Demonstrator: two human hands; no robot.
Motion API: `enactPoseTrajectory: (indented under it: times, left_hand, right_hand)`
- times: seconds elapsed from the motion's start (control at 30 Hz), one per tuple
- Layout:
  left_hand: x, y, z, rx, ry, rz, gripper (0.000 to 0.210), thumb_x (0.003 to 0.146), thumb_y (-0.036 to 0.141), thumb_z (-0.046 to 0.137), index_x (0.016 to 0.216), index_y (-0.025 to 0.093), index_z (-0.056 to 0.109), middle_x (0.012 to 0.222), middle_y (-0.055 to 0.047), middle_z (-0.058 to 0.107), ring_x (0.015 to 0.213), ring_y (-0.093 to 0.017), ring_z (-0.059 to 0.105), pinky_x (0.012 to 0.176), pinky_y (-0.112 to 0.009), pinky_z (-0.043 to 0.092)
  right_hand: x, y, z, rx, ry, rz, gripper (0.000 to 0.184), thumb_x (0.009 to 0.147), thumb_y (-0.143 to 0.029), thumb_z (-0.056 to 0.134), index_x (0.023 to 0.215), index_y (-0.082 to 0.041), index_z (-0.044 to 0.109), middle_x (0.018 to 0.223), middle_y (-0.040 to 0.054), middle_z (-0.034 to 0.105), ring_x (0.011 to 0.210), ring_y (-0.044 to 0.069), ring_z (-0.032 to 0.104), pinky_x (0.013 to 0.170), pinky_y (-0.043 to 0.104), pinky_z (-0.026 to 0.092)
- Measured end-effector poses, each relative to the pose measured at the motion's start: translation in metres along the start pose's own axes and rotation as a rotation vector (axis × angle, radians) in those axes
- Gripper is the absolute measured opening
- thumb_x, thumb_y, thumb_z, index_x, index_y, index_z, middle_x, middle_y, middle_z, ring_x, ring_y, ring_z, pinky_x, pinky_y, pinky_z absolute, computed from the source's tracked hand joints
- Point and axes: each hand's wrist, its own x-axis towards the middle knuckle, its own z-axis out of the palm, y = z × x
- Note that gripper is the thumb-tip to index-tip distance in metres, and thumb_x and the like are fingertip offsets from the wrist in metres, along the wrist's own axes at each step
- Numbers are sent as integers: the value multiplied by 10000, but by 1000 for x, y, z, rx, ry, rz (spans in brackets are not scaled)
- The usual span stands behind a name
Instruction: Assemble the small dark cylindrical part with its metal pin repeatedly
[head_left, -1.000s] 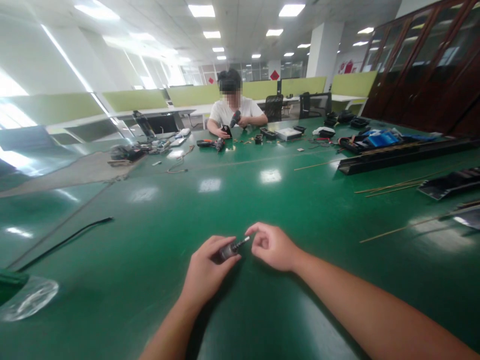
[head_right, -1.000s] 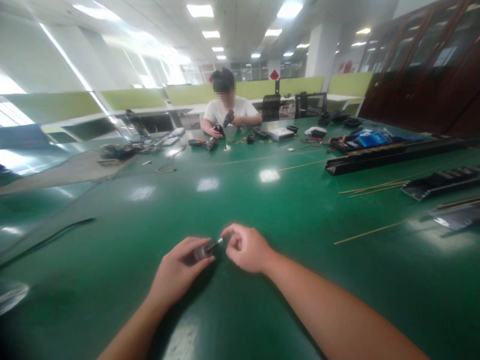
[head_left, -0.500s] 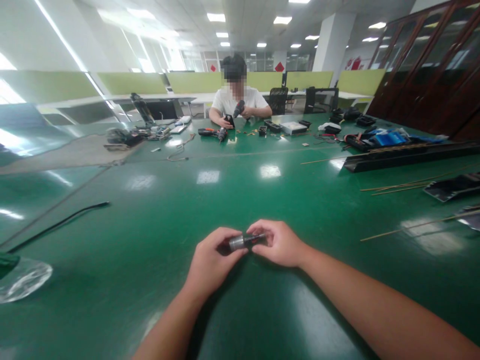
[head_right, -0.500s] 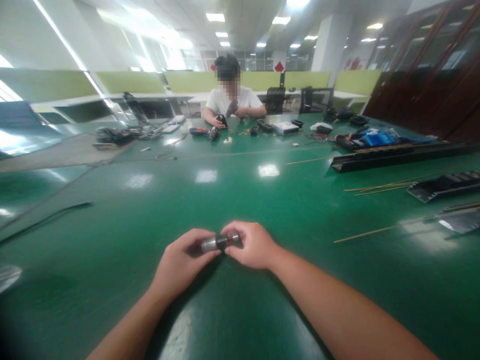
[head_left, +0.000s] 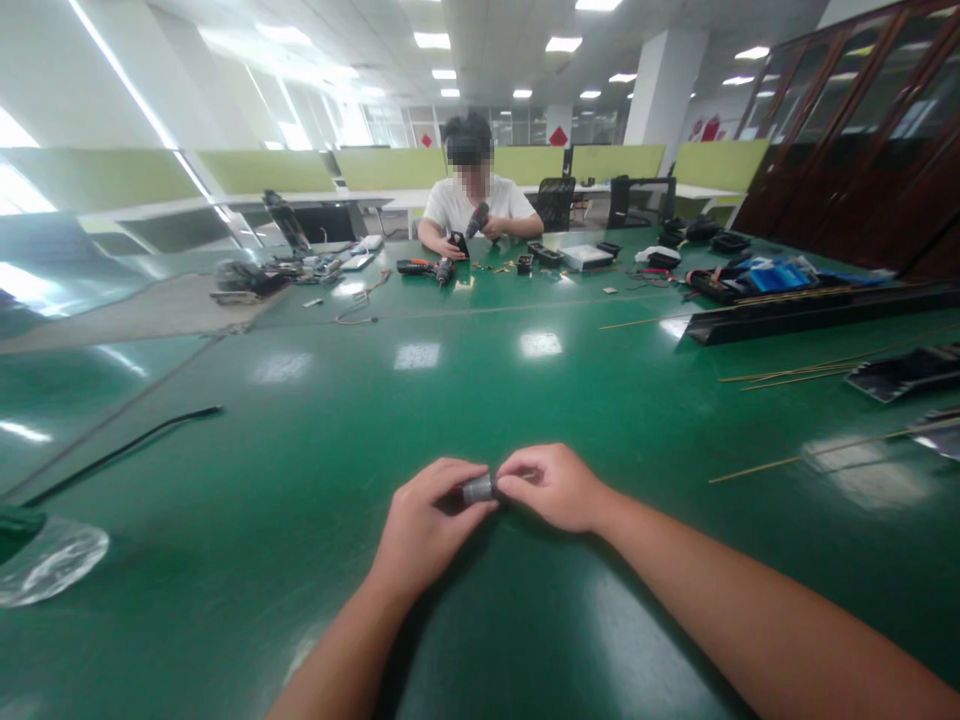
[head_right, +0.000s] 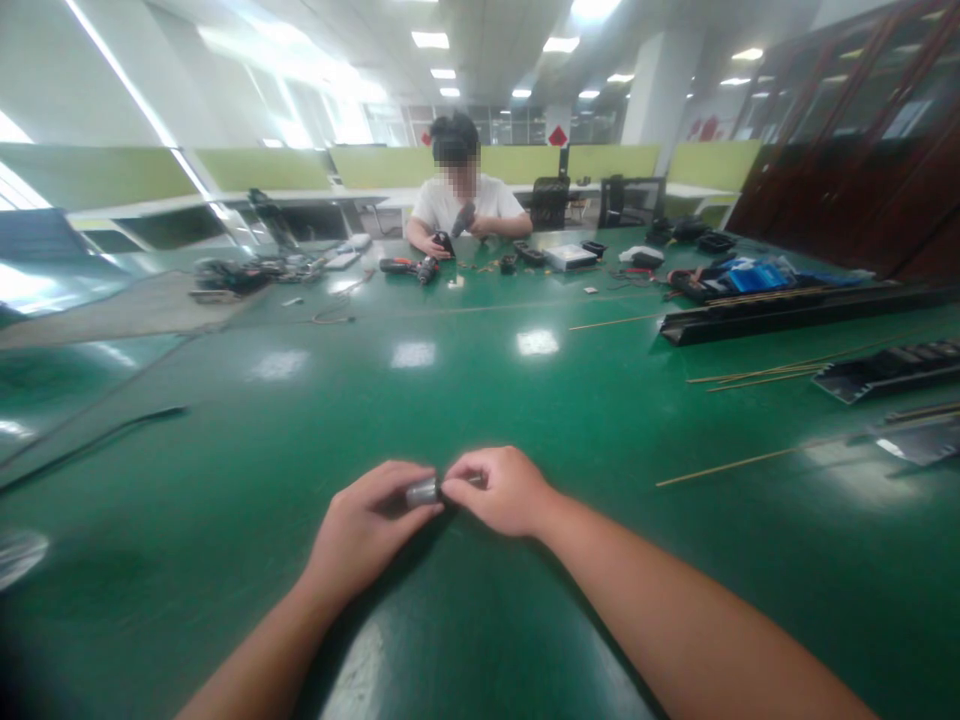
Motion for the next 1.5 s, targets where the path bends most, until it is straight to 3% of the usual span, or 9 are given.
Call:
enactPoseTrajectory:
  times: [0.57,1.5]
  left_hand:
    - [-1,2,1,47,-8,6,230,811,311,768,1032,281,711,975,25,704,881,-141,644,792,-238,488]
    - [0,6,-1,58,-19,8,214,817,323,749,1019,254,727,976,-23,713,885,-185,659,814,-289,524]
  right_hand:
    - [-1,6,1,114,15,-12,142,770,-192,704,906,-177,740,870,28,742,793,166,688,733,257,521]
    - [0,9,2,136,27,31,82,712,-184,733,792,-173,727,765,9,723,665,142,628,655,245,478]
